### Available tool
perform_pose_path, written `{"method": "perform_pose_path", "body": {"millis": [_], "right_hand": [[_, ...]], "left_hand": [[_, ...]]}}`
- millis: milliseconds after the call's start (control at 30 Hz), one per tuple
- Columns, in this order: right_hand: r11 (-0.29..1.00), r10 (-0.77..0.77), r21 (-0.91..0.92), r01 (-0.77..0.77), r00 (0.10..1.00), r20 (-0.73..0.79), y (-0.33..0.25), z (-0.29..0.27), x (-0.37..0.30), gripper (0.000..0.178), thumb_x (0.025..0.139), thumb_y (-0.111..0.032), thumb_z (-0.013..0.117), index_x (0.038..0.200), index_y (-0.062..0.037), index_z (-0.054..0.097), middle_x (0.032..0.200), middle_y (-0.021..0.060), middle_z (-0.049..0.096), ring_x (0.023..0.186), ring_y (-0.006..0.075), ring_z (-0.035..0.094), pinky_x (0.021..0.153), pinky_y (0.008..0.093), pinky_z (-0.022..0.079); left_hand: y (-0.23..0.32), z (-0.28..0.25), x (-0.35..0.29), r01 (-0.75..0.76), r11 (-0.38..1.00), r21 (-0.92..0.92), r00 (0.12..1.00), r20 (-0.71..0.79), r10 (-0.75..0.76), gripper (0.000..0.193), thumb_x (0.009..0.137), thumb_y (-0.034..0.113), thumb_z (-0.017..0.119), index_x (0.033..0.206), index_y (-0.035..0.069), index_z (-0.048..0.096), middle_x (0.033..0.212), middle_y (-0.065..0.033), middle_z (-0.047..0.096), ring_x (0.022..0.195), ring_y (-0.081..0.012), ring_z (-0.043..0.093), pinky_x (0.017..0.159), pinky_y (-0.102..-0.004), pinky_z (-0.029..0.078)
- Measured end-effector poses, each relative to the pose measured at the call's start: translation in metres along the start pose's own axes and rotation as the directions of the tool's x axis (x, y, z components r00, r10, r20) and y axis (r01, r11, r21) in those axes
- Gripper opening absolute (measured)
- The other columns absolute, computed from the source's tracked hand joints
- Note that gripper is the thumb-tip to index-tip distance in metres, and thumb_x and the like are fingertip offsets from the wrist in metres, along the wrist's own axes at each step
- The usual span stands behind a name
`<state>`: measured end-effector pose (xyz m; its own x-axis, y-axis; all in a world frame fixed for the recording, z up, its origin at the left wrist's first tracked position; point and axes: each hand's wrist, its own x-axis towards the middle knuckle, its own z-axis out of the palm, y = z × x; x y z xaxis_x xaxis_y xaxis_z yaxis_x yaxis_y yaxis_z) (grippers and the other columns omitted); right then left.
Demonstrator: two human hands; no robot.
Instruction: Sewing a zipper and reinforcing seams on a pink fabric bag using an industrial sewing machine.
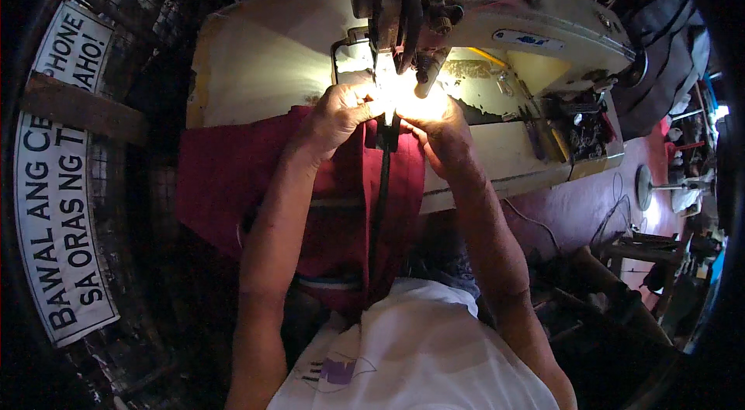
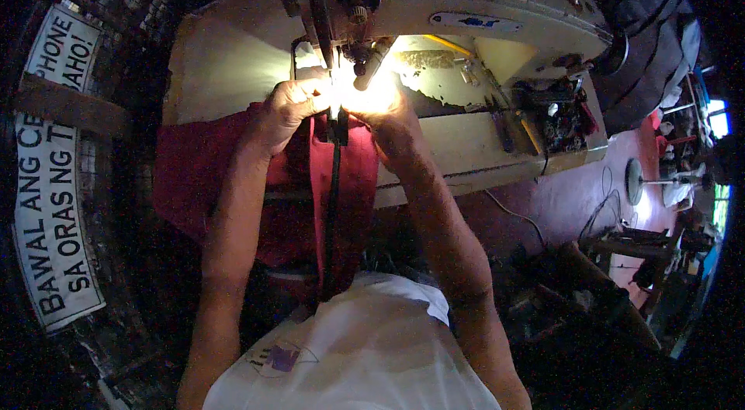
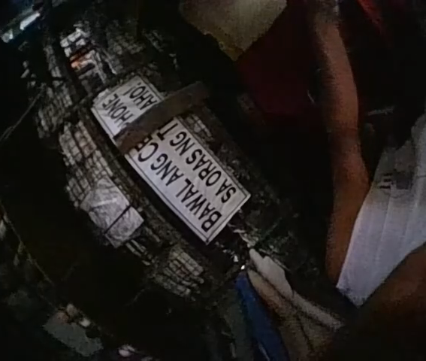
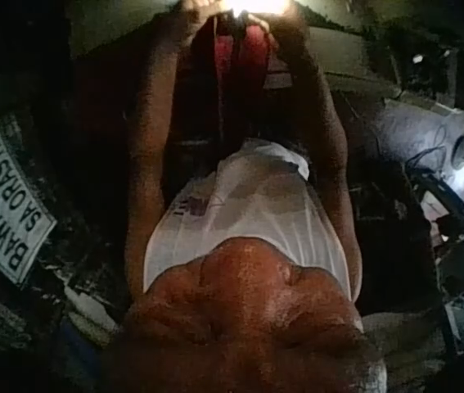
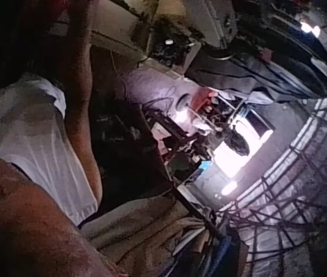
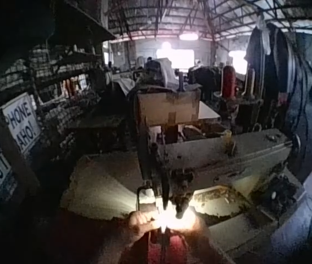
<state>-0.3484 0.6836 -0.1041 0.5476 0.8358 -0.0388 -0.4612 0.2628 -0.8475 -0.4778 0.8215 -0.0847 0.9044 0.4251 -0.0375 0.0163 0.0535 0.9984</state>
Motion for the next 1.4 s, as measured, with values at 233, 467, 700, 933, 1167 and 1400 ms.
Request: {"method": "perform_pose_path", "body": {"millis": [233, 467, 700, 933, 1167, 1400], "right_hand": [[0.988, 0.135, -0.096, -0.122, 0.981, 0.141, -0.009, -0.009, 0.010, 0.034, 0.081, -0.004, 0.073, 0.110, -0.0002, 0.056, 0.102, 0.0102, 0.064, 0.092, 0.0200, 0.065, 0.081, 0.0357, 0.054], [0.982, 0.101, -0.171, -0.075, 0.983, 0.151, -0.010, -0.005, 0.010, 0.026, 0.081, -0.008, 0.073, 0.101, -0.0007, 0.059, 0.093, 0.0070, 0.064, 0.085, 0.0159, 0.063, 0.075, 0.0311, 0.053], [0.965, 0.184, -0.230, -0.123, 0.946, 0.268, -0.018, -0.011, 0.016, 0.033, 0.082, -0.005, 0.072, 0.112, 0.0031, 0.061, 0.102, 0.0097, 0.067, 0.094, 0.0188, 0.065, 0.084, 0.0337, 0.053], [0.810, 0.143, -0.581, 0.077, 0.935, 0.324, -0.025, -0.018, 0.021, 0.029, 0.084, -0.010, 0.071, 0.109, 0.0026, 0.063, 0.101, 0.0067, 0.067, 0.091, 0.0137, 0.062, 0.084, 0.0297, 0.050], [0.770, 0.054, -0.612, 0.179, 0.938, 0.342, -0.020, -0.019, 0.024, 0.020, 0.084, -0.016, 0.073, 0.080, 0.0002, 0.063, 0.070, 0.0015, 0.058, 0.067, 0.0095, 0.052, 0.061, 0.0277, 0.042], [0.868, -0.088, -0.462, 0.184, 0.971, 0.222, 0.001, -0.023, 0.019, 0.022, 0.083, -0.019, 0.075, 0.081, -0.0018, 0.061, 0.074, 0.0023, 0.056, 0.069, 0.0115, 0.051, 0.062, 0.0290, 0.043]], "left_hand": [[-0.001, -0.002, -0.001, 0.053, 0.996, -0.076, 0.998, 0.027, -0.051, 0.017, 0.088, 0.011, 0.066, 0.101, 0.000, 0.071, 0.098, -0.0023, 0.068, 0.092, -0.0097, 0.061, 0.085, -0.0253, 0.046], [0.004, 0.000, -0.001, 0.094, 0.993, -0.071, 0.996, 0.011, -0.093, 0.020, 0.088, 0.009, 0.065, 0.104, -0.002, 0.070, 0.104, -0.0043, 0.068, 0.096, -0.0112, 0.061, 0.087, -0.0261, 0.047], [0.006, 0.004, -0.002, 0.067, 0.997, -0.039, 0.998, 0.013, -0.067, 0.020, 0.088, 0.008, 0.065, 0.106, -0.002, 0.069, 0.105, -0.0043, 0.066, 0.098, -0.0116, 0.060, 0.086, -0.0270, 0.047], [0.006, 0.004, 0.001, -0.026, 0.959, 0.283, 1.000, 0.024, 0.020, 0.014, 0.087, 0.010, 0.067, 0.093, -0.003, 0.066, 0.090, -0.0052, 0.057, 0.082, -0.0137, 0.058, 0.075, -0.0297, 0.048], [0.000, 0.001, 0.008, -0.131, 0.897, 0.422, 0.991, 0.073, 0.110, 0.015, 0.084, 0.011, 0.067, 0.089, -0.003, 0.065, 0.084, -0.0096, 0.057, 0.076, -0.0175, 0.057, 0.068, -0.0322, 0.047], [0.010, 0.003, 0.014, -0.198, 0.858, 0.475, 0.980, 0.107, 0.167, 0.020, 0.086, 0.014, 0.066, 0.096, -0.003, 0.068, 0.087, -0.0126, 0.061, 0.077, -0.0207, 0.059, 0.071, -0.0344, 0.048]]}}
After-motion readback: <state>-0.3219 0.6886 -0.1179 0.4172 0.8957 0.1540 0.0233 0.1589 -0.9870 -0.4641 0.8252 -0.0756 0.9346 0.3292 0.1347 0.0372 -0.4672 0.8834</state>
